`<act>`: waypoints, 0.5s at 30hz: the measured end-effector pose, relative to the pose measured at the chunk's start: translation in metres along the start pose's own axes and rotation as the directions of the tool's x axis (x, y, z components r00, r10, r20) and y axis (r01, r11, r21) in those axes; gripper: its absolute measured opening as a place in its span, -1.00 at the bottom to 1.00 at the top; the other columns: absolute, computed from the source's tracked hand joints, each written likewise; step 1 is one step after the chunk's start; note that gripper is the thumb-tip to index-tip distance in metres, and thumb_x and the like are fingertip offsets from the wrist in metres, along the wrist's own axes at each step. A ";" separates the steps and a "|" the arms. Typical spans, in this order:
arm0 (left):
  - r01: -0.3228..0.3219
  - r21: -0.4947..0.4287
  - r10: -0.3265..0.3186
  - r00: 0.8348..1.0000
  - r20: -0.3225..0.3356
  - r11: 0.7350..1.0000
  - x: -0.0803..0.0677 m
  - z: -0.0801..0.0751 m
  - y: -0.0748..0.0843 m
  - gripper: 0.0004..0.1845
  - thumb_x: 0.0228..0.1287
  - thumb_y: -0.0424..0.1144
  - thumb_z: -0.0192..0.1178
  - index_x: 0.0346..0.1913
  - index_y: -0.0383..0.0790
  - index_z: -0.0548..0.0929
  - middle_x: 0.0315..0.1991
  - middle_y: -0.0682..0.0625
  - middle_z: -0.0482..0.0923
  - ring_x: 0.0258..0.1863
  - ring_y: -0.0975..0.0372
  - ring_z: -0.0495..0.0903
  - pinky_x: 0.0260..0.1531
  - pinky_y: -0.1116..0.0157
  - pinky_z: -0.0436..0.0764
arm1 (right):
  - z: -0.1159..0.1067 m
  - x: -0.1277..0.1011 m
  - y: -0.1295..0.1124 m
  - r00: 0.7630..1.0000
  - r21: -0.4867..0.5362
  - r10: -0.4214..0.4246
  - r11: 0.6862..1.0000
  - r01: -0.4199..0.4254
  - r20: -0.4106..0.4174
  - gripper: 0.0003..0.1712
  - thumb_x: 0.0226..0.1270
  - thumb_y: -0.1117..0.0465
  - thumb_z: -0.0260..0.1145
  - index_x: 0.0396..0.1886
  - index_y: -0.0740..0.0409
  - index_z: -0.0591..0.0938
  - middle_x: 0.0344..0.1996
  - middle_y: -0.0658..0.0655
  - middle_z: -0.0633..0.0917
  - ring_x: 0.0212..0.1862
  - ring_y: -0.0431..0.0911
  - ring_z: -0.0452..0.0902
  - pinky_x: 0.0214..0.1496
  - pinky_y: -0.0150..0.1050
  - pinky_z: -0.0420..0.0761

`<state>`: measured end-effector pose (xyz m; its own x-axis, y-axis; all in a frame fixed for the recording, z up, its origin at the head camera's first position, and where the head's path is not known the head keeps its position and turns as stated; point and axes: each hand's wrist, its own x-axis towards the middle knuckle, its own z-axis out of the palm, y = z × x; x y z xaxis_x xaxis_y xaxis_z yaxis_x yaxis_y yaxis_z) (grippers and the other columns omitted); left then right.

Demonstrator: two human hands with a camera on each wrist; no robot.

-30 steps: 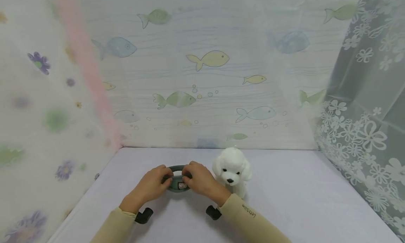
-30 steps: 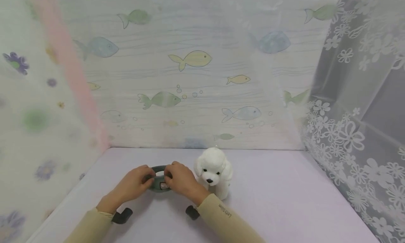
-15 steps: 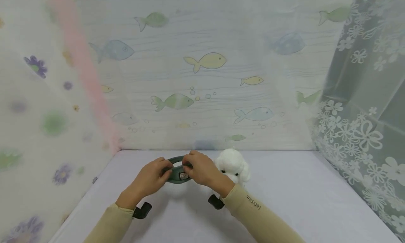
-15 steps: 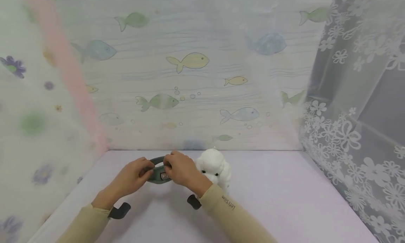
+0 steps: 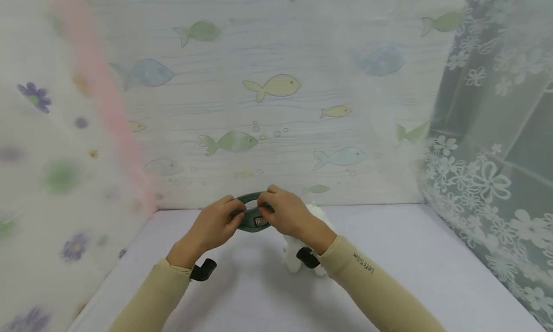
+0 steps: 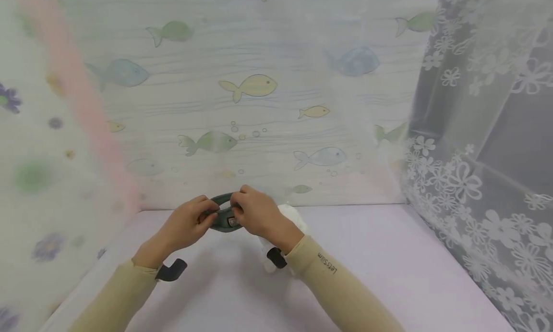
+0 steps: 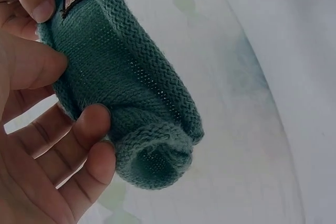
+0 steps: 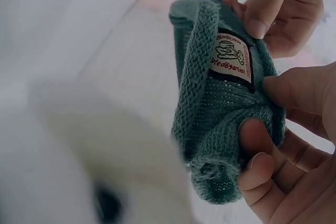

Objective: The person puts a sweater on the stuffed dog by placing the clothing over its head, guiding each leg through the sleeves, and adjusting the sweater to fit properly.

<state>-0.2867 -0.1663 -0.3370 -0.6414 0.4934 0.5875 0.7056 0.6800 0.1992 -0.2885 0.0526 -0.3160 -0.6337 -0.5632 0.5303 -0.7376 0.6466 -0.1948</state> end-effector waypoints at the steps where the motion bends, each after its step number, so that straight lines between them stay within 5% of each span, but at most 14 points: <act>1: -0.007 -0.004 0.007 1.000 -0.002 1.000 0.004 0.000 0.002 -0.93 0.24 -0.32 0.25 -0.22 -0.14 0.65 -0.35 0.12 0.49 -0.53 0.37 0.39 -0.53 0.39 0.46 | -0.004 -0.001 0.002 1.000 -0.006 -0.002 1.000 0.002 -0.008 -0.93 0.31 0.24 0.29 -0.23 0.05 0.65 -0.33 -0.03 0.52 -0.41 -0.23 0.43 -0.37 -0.40 0.49; 15: -0.127 -0.042 0.127 0.992 0.002 0.991 0.058 0.009 0.043 -0.90 0.31 -0.29 0.19 -0.17 -0.15 0.67 -0.34 0.11 0.50 -0.49 0.36 0.40 -0.48 0.41 0.46 | -0.061 -0.032 0.026 0.992 -0.043 0.037 0.998 -0.043 -0.123 -0.92 0.27 0.28 0.33 -0.24 0.07 0.67 -0.37 -0.06 0.51 -0.46 -0.24 0.36 -0.42 -0.33 0.45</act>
<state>-0.2964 -0.1034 -0.3013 -0.5468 0.5770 0.6067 0.7935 0.5883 0.1556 -0.2736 0.1189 -0.2877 -0.6274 -0.4713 0.6199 -0.6988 0.6919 -0.1813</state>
